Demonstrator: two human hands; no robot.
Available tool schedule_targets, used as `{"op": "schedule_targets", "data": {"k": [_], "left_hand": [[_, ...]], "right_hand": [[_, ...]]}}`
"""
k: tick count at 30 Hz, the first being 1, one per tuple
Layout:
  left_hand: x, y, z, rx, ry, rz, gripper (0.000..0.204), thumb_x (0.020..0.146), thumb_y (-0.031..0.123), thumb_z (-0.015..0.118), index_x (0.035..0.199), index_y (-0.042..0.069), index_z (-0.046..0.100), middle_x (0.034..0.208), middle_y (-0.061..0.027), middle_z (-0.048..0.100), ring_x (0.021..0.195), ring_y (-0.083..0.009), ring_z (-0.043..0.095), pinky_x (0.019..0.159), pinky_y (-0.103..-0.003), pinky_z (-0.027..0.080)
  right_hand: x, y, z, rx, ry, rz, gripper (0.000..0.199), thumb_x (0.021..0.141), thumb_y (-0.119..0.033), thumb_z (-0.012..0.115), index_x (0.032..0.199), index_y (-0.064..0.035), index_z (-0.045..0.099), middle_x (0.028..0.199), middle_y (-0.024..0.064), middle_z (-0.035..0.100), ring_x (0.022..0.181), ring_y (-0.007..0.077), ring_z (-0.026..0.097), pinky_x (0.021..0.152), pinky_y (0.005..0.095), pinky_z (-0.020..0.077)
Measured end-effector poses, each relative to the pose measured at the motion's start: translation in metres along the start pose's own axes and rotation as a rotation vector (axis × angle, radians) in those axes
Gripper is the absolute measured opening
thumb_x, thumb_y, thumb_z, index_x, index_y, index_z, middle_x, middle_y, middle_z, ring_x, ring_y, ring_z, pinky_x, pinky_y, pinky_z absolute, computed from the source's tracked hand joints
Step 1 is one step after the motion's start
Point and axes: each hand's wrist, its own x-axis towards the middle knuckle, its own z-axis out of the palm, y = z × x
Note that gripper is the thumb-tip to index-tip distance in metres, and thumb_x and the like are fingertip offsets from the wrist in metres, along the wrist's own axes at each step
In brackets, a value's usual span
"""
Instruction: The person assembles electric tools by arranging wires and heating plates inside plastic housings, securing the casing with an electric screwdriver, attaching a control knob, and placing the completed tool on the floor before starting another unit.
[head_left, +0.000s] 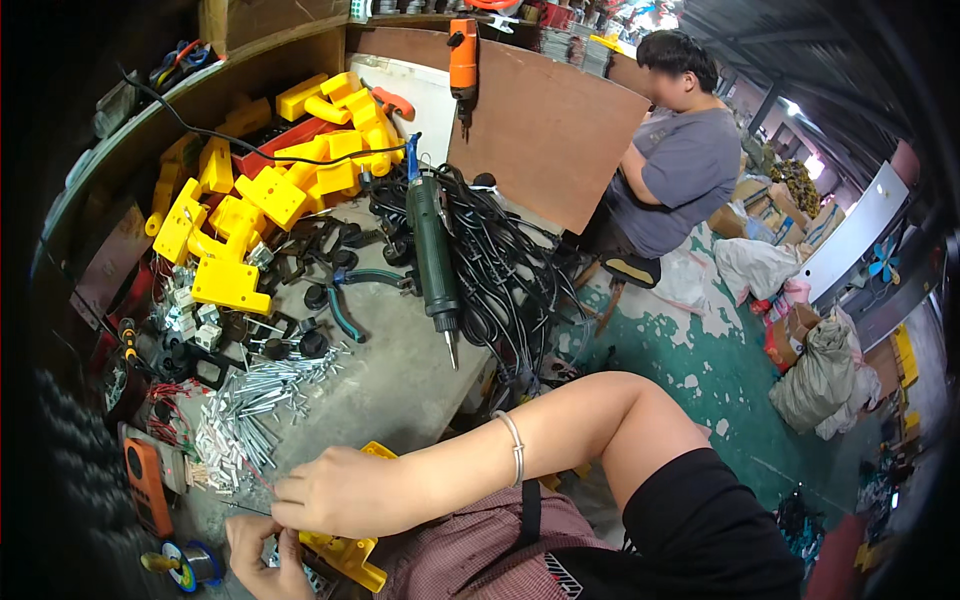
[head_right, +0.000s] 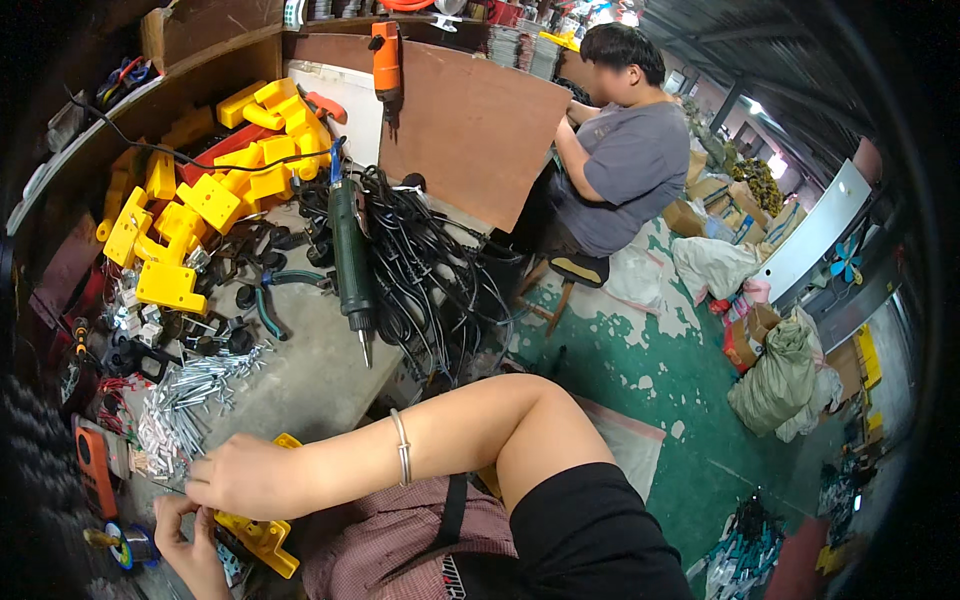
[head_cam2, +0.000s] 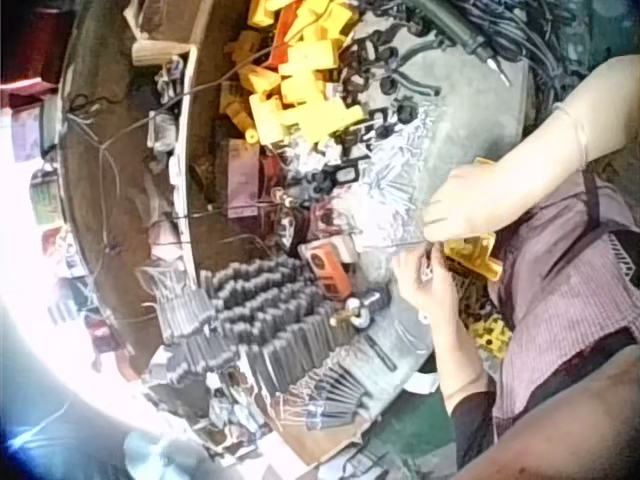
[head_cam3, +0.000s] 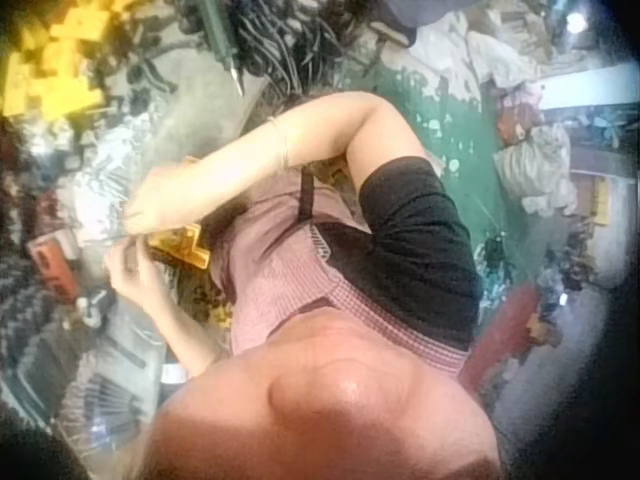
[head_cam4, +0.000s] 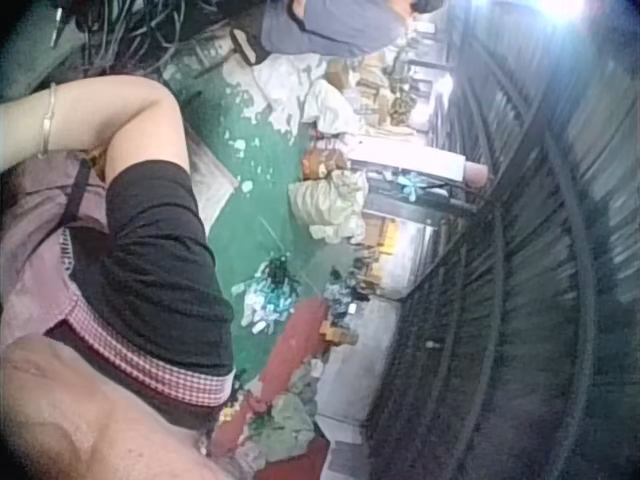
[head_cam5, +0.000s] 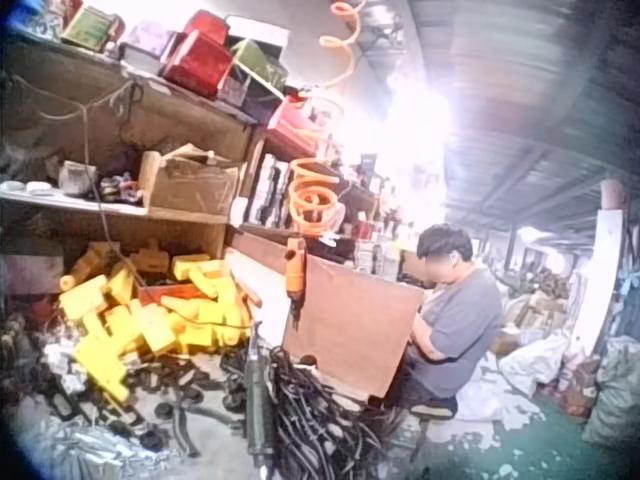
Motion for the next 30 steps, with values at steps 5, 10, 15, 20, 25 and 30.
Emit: {"op": "schedule_targets", "data": {"k": [5, 10, 15, 20, 25, 30], "left_hand": [[-0.007, 0.002, -0.003, 0.176, 0.056, 0.069, 0.017, 0.069, -0.007, 0.063, 0.085, -0.001, 0.063, 0.078, -0.0117, 0.059, 0.079, -0.0292, 0.056, 0.072, -0.039, 0.045], [0.012, 0.008, 0.014, -0.045, 0.075, 0.012, 0.014, 0.064, -0.006, 0.064, 0.077, -0.002, 0.060, 0.077, -0.0132, 0.059, 0.078, -0.0316, 0.055, 0.074, -0.038, 0.045], [0.014, 0.000, 0.015, -0.184, 0.046, -0.025, 0.014, 0.067, -0.004, 0.069, 0.078, 0.002, 0.064, 0.075, -0.0075, 0.061, 0.074, -0.0251, 0.056, 0.068, -0.034, 0.045], [0.004, -0.004, 0.013, -0.053, 0.125, 0.043, 0.015, 0.067, -0.002, 0.068, 0.080, 0.004, 0.065, 0.075, -0.0072, 0.060, 0.075, -0.0274, 0.055, 0.068, -0.036, 0.045], [0.004, -0.005, 0.013, -0.136, 0.110, -0.015, 0.015, 0.067, -0.002, 0.069, 0.080, 0.004, 0.065, 0.075, -0.0069, 0.060, 0.075, -0.0273, 0.055, 0.068, -0.036, 0.045], [0.003, -0.004, 0.015, -0.128, 0.129, 0.029, 0.013, 0.068, 0.000, 0.069, 0.080, 0.004, 0.065, 0.076, -0.0069, 0.061, 0.075, -0.0267, 0.055, 0.068, -0.035, 0.045]], "right_hand": [[0.023, 0.011, 0.017, 0.411, -0.189, 0.264, 0.024, 0.088, -0.019, 0.050, 0.078, -0.0001, 0.060, 0.060, 0.0085, 0.061, 0.045, 0.0148, 0.056, 0.039, 0.0279, 0.0401], [-0.011, 0.000, -0.010, -0.763, 0.232, -0.387, 0.023, 0.089, -0.023, 0.066, 0.095, -0.0018, 0.061, 0.080, 0.0119, 0.066, 0.073, 0.0244, 0.068, 0.061, 0.0314, 0.0532], [-0.012, -0.005, -0.006, -0.496, 0.168, -0.184, 0.014, 0.091, -0.015, 0.058, 0.085, -0.0020, 0.059, 0.074, 0.0090, 0.063, 0.058, 0.0162, 0.058, 0.053, 0.0301, 0.0462], [-0.001, -0.009, -0.016, 0.449, -0.181, 0.369, 0.010, 0.090, -0.010, 0.063, 0.091, 0.0000, 0.060, 0.068, 0.0037, 0.061, 0.054, 0.0085, 0.055, 0.049, 0.0242, 0.0421], [-0.003, 0.003, 0.000, -0.821, 0.291, -0.529, 0.014, 0.087, -0.011, 0.068, 0.088, 0.0000, 0.060, 0.067, 0.0020, 0.060, 0.056, 0.0091, 0.057, 0.051, 0.0253, 0.0443], [-0.009, -0.005, -0.008, 0.207, 0.020, 0.278, 0.012, 0.086, -0.010, 0.068, 0.087, 0.0001, 0.061, 0.070, 0.0052, 0.061, 0.059, 0.0159, 0.060, 0.054, 0.0285, 0.0475]]}}
